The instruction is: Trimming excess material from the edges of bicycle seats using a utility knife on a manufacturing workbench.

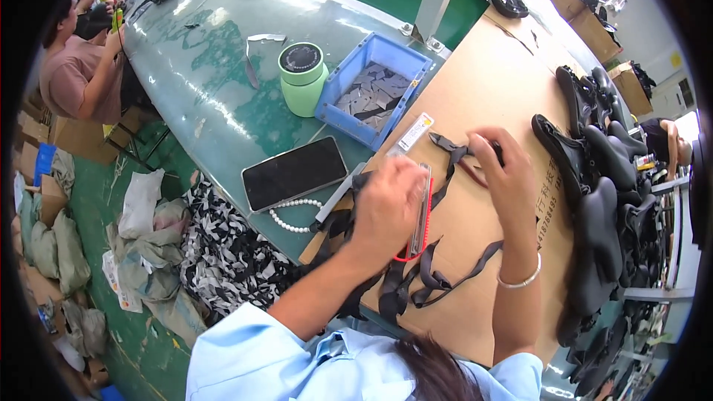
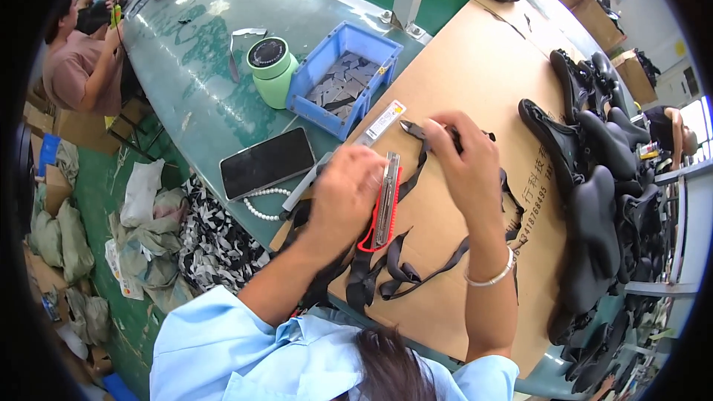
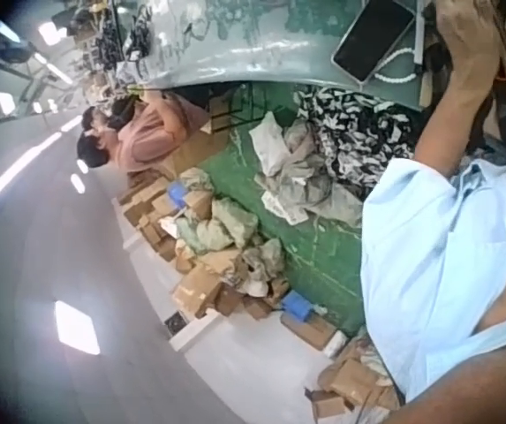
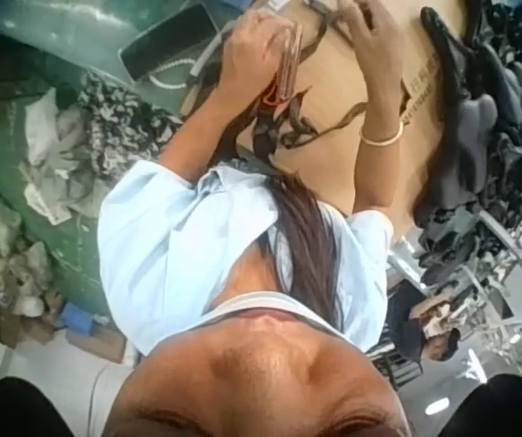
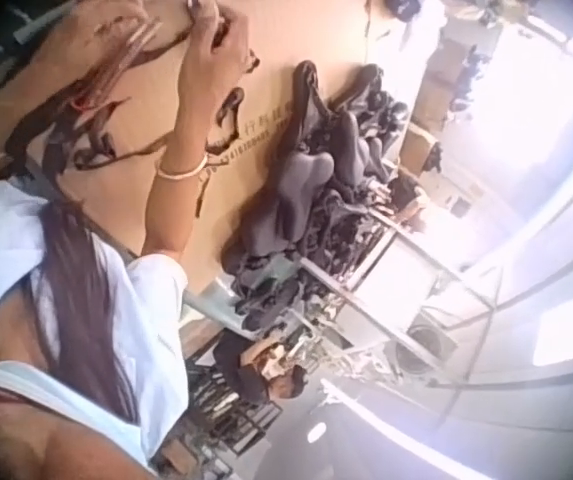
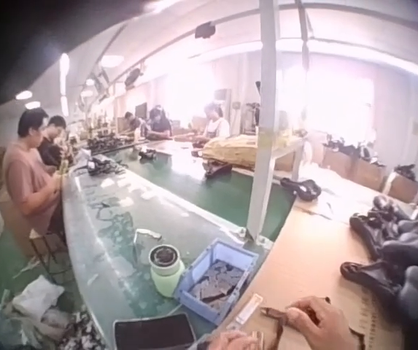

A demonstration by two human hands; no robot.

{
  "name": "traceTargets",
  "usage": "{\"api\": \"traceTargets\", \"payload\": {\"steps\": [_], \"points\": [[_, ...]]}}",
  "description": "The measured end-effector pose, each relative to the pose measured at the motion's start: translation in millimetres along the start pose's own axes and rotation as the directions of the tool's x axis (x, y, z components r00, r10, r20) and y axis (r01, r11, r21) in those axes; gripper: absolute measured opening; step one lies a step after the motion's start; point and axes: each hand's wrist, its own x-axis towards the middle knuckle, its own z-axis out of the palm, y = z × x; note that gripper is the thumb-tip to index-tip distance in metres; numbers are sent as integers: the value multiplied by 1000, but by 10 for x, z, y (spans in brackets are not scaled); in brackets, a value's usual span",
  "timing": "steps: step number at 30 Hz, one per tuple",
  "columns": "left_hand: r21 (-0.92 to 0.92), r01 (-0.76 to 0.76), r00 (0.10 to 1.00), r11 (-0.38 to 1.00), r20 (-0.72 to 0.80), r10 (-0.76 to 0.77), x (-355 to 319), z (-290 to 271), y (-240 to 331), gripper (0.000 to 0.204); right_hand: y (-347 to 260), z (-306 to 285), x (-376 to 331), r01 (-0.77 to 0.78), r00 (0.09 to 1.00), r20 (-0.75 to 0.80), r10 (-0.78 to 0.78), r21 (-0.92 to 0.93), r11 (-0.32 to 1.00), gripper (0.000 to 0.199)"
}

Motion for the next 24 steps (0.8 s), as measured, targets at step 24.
{"api": "traceTargets", "payload": {"steps": [24], "points": [[63,-638,737,768,339,584,-184,-504,209,28,32,-65,-1331,-615,787,511,345,617,490,23]]}}
